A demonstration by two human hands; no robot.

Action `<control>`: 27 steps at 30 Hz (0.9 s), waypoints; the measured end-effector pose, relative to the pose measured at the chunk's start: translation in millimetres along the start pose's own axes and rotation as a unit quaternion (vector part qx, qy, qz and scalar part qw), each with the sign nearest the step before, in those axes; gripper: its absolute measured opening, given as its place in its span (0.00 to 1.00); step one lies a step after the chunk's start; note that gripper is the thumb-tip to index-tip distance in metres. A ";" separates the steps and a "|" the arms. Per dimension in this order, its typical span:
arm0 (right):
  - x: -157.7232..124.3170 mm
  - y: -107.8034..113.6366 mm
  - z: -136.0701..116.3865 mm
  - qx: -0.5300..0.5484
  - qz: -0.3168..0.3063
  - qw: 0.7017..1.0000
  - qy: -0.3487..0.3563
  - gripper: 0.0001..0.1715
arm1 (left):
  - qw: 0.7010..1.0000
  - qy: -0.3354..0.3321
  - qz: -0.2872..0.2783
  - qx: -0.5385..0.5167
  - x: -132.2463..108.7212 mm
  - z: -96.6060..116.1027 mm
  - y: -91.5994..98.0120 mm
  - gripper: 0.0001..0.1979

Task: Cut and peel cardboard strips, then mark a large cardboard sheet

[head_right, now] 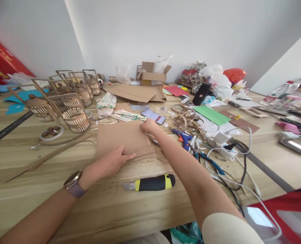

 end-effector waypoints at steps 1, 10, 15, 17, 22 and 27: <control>2.3 -0.1 -2.3 -0.002 -0.001 1.000 -0.003 0.17 | 1.000 -0.001 -0.003 0.003 -0.1 0.6 0.7 0.26; 9.8 5.1 -12.8 0.040 0.022 0.999 -0.024 0.18 | 0.999 0.015 0.015 -0.032 -6.5 7.8 8.3 0.27; 5.0 20.2 -17.3 0.123 0.015 0.992 -0.008 0.17 | 0.994 0.033 0.090 0.046 -15.1 6.0 8.3 0.30; 2.9 30.1 -22.0 0.163 0.005 0.987 0.010 0.15 | 0.983 0.028 0.134 0.125 -20.6 0.4 16.2 0.27; -7.9 52.0 -31.7 0.222 0.019 0.968 0.116 0.12 | 0.912 0.074 0.369 0.162 -44.0 -28.2 68.9 0.20; -22.2 25.4 -23.6 0.147 0.040 0.974 0.167 0.12 | 0.842 0.171 0.497 0.120 -71.1 -47.4 106.1 0.13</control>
Point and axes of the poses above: each hand's wrist, its own x-axis towards the middle knuckle, its own y-axis out of the back of the hand, z = x × y, the point moved 2 cm from there along x, towards the middle knuckle, and after that the axes turned 7 degrees about x, right-handed, at the moved point
